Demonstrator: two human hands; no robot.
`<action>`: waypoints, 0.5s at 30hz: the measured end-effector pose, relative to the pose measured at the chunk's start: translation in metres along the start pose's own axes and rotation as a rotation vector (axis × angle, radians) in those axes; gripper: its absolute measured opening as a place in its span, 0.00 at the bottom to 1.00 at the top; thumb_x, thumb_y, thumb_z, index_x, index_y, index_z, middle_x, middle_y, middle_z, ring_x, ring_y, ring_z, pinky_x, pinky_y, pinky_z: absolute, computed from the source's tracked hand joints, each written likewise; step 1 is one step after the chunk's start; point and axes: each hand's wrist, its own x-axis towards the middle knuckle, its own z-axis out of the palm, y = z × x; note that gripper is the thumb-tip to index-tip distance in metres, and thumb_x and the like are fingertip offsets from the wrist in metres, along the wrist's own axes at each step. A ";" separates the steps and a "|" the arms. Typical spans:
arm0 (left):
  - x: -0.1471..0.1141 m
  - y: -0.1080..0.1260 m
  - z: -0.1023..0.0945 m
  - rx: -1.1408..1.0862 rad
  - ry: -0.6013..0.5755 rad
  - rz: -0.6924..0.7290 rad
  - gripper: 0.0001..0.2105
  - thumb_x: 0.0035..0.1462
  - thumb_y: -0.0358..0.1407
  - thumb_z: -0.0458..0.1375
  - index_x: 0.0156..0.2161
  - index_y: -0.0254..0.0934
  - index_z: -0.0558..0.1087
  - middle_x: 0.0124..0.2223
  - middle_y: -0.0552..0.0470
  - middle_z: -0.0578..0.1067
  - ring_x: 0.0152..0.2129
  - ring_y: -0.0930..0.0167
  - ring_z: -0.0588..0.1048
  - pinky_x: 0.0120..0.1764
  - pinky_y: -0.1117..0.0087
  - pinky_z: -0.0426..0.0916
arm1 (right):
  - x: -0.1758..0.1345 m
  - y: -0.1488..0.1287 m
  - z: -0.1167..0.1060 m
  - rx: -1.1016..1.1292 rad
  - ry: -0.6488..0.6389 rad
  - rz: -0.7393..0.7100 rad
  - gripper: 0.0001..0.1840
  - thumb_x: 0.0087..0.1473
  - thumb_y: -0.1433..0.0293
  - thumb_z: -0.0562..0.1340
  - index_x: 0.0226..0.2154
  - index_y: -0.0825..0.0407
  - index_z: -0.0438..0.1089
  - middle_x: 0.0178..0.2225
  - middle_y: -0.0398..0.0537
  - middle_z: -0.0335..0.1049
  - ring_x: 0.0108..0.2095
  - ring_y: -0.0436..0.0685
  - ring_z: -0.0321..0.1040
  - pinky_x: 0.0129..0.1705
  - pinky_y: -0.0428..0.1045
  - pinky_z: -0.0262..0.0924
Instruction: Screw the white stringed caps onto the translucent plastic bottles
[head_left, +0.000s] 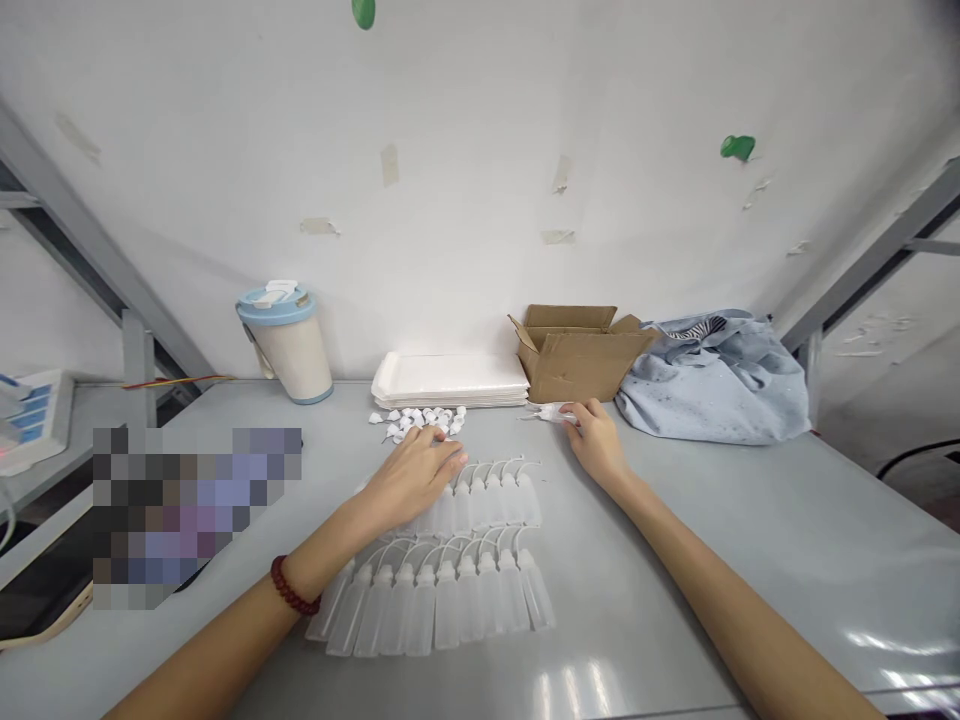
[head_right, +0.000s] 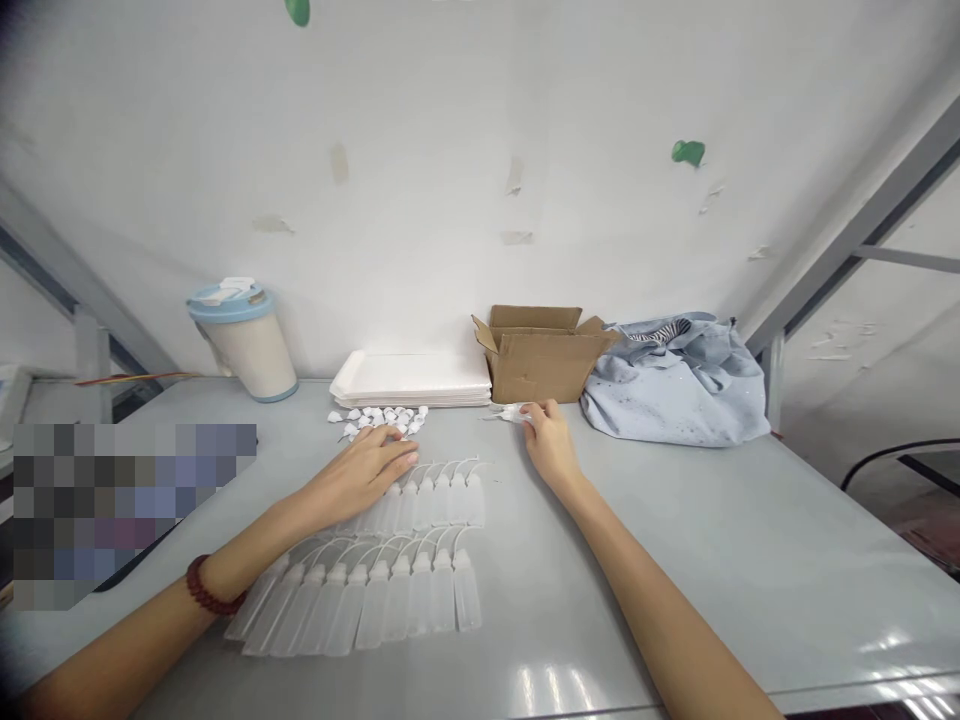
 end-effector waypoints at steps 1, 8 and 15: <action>0.000 0.000 0.000 0.006 -0.007 0.009 0.20 0.65 0.43 0.39 0.36 0.38 0.71 0.44 0.45 0.67 0.45 0.60 0.63 0.47 0.55 0.60 | 0.000 -0.001 -0.001 0.006 0.004 -0.011 0.11 0.54 0.74 0.52 0.37 0.54 0.68 0.38 0.56 0.64 0.30 0.58 0.65 0.36 0.53 0.61; -0.001 -0.004 0.000 -0.004 0.008 0.026 0.21 0.64 0.45 0.40 0.38 0.37 0.73 0.46 0.44 0.68 0.46 0.61 0.65 0.49 0.56 0.60 | 0.001 -0.011 -0.010 0.062 -0.084 -0.116 0.12 0.56 0.73 0.51 0.33 0.51 0.70 0.34 0.51 0.70 0.35 0.58 0.67 0.39 0.51 0.61; -0.005 -0.001 -0.011 -0.255 0.136 -0.065 0.19 0.62 0.45 0.44 0.48 0.40 0.71 0.49 0.46 0.70 0.44 0.63 0.70 0.45 0.61 0.66 | 0.002 -0.011 -0.012 0.065 -0.161 -0.085 0.14 0.54 0.73 0.51 0.38 0.54 0.70 0.40 0.56 0.73 0.41 0.62 0.68 0.44 0.55 0.59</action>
